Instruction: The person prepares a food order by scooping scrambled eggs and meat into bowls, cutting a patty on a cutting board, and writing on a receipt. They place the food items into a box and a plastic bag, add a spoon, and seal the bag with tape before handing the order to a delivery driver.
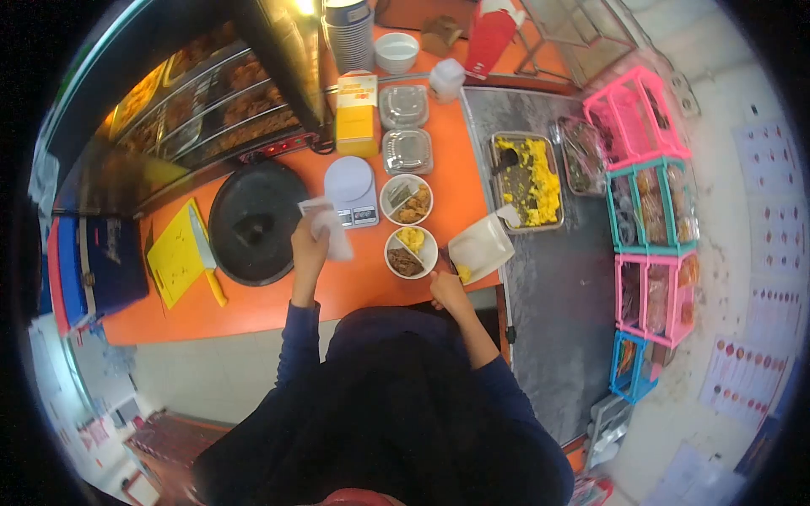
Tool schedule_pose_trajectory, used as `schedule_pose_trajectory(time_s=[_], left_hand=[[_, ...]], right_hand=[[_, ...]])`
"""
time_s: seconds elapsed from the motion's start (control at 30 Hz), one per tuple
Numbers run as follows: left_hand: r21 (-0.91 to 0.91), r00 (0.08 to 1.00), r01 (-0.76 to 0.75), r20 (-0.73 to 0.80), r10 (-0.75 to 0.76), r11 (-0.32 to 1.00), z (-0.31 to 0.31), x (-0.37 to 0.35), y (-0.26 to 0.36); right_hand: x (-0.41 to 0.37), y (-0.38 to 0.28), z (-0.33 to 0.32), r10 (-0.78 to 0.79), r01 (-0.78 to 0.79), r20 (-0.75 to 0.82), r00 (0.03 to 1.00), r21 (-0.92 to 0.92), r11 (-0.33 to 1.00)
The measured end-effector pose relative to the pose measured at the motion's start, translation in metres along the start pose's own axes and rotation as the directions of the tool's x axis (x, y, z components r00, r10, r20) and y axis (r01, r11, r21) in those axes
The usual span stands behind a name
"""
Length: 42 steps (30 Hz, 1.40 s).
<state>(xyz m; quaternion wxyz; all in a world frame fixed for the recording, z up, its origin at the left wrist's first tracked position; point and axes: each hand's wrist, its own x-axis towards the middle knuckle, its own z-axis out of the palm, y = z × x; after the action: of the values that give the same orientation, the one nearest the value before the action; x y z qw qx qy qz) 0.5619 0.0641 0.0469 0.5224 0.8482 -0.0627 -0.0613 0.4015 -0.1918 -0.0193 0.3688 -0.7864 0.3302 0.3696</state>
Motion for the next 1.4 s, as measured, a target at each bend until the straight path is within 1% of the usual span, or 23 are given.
schedule_pose_trajectory(time_s=[0.03,0.1,0.13,0.2,0.27,0.33,0.37,0.43,0.53,0.6,0.7,0.77,0.8,0.87,0.93,1.0,1.03,1.1,1.13,1.23,1.27,1.33,1.4], left_hand=[[0.248,0.998,0.04,0.032,-0.049,0.968,0.011,0.005,-0.015],[0.216,0.993,-0.043,0.113,0.019,0.975,0.046,0.013,-0.053],[0.176,0.983,-0.104,0.168,0.075,0.979,0.063,0.019,-0.068],[0.232,0.985,-0.13,0.142,0.099,0.964,0.096,0.036,-0.082],[0.274,0.98,-0.177,0.133,0.145,0.945,0.123,0.055,-0.091],[0.253,0.946,-0.065,0.324,-0.021,0.965,0.138,0.072,-0.104],[0.157,0.949,-0.138,0.305,0.084,0.978,0.148,0.077,-0.118],[0.163,0.946,-0.112,0.32,0.055,0.98,0.16,0.084,-0.123],[0.238,0.957,-0.171,0.272,0.103,0.956,0.185,0.099,-0.18],[0.115,0.942,-0.024,0.335,-0.016,0.993,0.174,0.09,-0.143],[0.281,0.943,-0.041,0.327,-0.056,0.959,0.151,0.09,-0.141],[0.323,0.932,-0.188,0.357,0.065,0.928,0.124,0.083,-0.144],[0.108,0.907,0.028,0.414,-0.071,0.994,0.105,0.076,-0.141],[0.319,0.793,-0.064,0.591,-0.146,0.945,0.069,0.058,-0.091],[-0.021,0.761,-0.339,0.582,0.287,0.941,0.062,0.01,-0.042],[0.367,0.675,-0.268,0.731,-0.097,0.891,0.056,-0.007,-0.003],[0.364,0.671,-0.293,0.737,-0.081,0.884,0.071,-0.018,0.015],[0.264,0.314,-0.633,0.947,-0.07,0.727,0.102,-0.051,0.057],[0.459,0.45,-0.549,0.867,-0.216,0.698,0.137,-0.107,0.12],[0.14,0.282,-0.42,0.959,-0.018,0.896,0.247,-0.159,0.084],[0.163,0.248,-0.566,0.968,-0.021,0.808,0.288,-0.182,0.092],[0.156,0.219,-0.597,0.975,-0.027,0.787,0.371,-0.215,0.074],[0.052,0.24,-0.699,0.956,0.166,0.713,0.441,-0.225,0.025]], right_hand=[[0.008,0.008,0.013,-0.029,0.04,-0.036,0.999,0.338,0.94],[0.049,0.03,0.044,-0.077,0.12,-0.092,0.993,0.778,0.616],[0.064,0.036,0.054,-0.069,0.129,-0.109,0.992,0.795,0.592],[0.076,0.038,0.067,-0.242,0.428,-0.361,0.901,0.643,0.635],[0.065,0.034,0.067,-0.223,0.434,-0.393,0.892,0.606,0.667],[0.054,0.041,0.072,-0.181,0.371,-0.368,0.912,0.552,0.747],[0.063,0.062,0.094,-0.272,0.502,-0.563,0.781,0.306,0.809],[-0.005,0.063,0.078,-0.156,0.344,-0.34,0.928,0.616,0.708],[-0.075,0.102,0.08,-0.063,0.311,-0.356,0.932,0.7,0.643],[-0.102,0.149,0.091,0.062,0.295,-0.384,0.921,0.794,0.531],[-0.124,0.227,0.102,0.32,0.328,-0.449,0.834,0.87,0.367],[-0.139,0.274,0.088,0.506,0.34,-0.458,0.731,0.887,0.312],[-0.134,0.301,0.085,0.582,0.359,-0.459,0.671,0.888,0.287],[-0.13,0.349,0.068,0.672,0.385,-0.491,0.554,0.867,0.317],[-0.116,0.396,0.045,0.736,0.407,-0.423,0.528,0.887,0.217],[-0.098,0.437,0.02,0.714,0.412,-0.408,0.568,0.893,0.182],[-0.094,0.449,0.004,0.694,0.39,-0.424,0.581,0.894,0.22],[-0.088,0.467,-0.021,0.646,0.389,-0.464,0.606,0.881,0.269],[-0.086,0.475,-0.033,0.621,0.413,-0.494,0.609,0.865,0.283],[-0.092,0.487,-0.058,0.592,0.476,-0.519,0.617,0.845,0.244],[-0.094,0.495,-0.062,0.586,0.455,-0.489,0.646,0.863,0.219],[-0.119,0.517,-0.06,0.58,0.43,-0.439,0.686,0.888,0.164],[-0.146,0.549,-0.048,0.627,0.417,-0.462,0.628,0.879,0.23]])
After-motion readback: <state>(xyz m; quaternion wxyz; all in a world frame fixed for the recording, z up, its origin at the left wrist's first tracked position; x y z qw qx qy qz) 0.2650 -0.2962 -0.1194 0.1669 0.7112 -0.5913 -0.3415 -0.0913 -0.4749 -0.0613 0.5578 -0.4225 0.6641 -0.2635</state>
